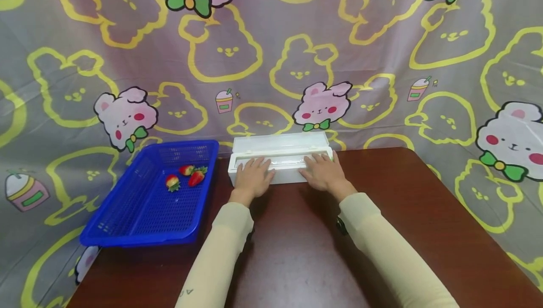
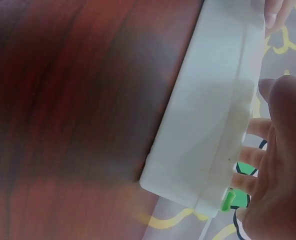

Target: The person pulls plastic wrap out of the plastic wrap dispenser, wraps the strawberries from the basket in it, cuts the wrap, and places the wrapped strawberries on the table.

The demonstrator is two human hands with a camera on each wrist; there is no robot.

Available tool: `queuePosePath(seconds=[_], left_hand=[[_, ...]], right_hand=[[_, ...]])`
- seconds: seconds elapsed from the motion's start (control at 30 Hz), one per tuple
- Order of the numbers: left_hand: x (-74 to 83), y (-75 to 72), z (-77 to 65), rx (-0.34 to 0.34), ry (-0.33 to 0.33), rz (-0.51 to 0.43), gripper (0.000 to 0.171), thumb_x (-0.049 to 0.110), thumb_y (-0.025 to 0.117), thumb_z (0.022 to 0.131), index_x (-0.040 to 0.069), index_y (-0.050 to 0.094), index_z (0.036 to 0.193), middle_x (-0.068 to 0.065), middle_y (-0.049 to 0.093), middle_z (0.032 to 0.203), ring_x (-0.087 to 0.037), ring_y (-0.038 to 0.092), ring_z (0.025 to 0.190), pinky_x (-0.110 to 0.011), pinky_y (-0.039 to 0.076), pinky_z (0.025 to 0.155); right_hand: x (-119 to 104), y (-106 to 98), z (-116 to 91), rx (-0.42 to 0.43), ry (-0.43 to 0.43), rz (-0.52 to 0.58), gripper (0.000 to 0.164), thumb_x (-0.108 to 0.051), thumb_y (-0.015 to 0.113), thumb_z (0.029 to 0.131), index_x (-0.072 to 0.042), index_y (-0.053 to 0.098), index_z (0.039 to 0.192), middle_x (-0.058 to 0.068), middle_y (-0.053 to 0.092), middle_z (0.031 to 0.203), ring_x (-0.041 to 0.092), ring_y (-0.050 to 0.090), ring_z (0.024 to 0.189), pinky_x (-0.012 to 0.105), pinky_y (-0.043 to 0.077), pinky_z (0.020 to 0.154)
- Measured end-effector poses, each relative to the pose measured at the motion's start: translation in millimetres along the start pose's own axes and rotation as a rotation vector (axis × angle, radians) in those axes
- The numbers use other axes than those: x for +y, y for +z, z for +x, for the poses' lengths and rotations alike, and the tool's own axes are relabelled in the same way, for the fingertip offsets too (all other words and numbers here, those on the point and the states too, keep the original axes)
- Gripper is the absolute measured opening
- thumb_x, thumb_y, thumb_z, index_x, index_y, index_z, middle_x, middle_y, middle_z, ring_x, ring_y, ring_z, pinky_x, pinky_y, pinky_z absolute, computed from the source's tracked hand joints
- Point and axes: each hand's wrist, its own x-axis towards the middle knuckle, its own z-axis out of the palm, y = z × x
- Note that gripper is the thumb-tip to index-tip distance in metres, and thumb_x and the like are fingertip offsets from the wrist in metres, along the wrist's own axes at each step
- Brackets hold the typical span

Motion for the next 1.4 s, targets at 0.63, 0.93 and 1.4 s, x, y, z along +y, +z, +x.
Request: queuePosePath(seconds=[0.63,0.93,1.4], left_hand=[[-0.6,-0.6,17.8,0.049,0.015,-0.004,0.048,0.037,0.031,0.110,0.020,0.053,0.149,-0.002,0.051,0.154,-0.029,0.044,0.143,-0.055,0.028,0.118],[-3.5,-7.9,17.9,0.142,-0.001,0.093,0.037,0.032,0.049,0.107,0.027,0.065,0.139,-0.009,0.065,0.129,-0.033,0.063,0.117,-0.053,0.044,0.099],[-5.3,-23.8,27.9,0.146,-0.073,0.017,0.024,0.008,0.055,0.097,0.011,0.078,0.103,-0.014,0.073,0.107,-0.035,0.071,0.095,-0.050,0.056,0.082]], right_hand=[[20,-7,16,0.164,-0.077,0.019,0.030,-0.021,0.056,0.101,-0.003,0.073,0.119,0.017,0.073,0.113,0.038,0.067,0.109,0.059,0.039,0.110],[33,-17,32,0.116,-0.059,0.157,0.026,-0.014,0.068,0.096,0.003,0.075,0.114,0.018,0.073,0.118,0.037,0.066,0.113,0.053,0.051,0.098],[36,-33,42,-0.011,-0.243,-0.059,0.017,-0.006,0.060,0.096,-0.008,0.069,0.082,0.003,0.065,0.080,0.023,0.056,0.072,0.037,0.049,0.070]])
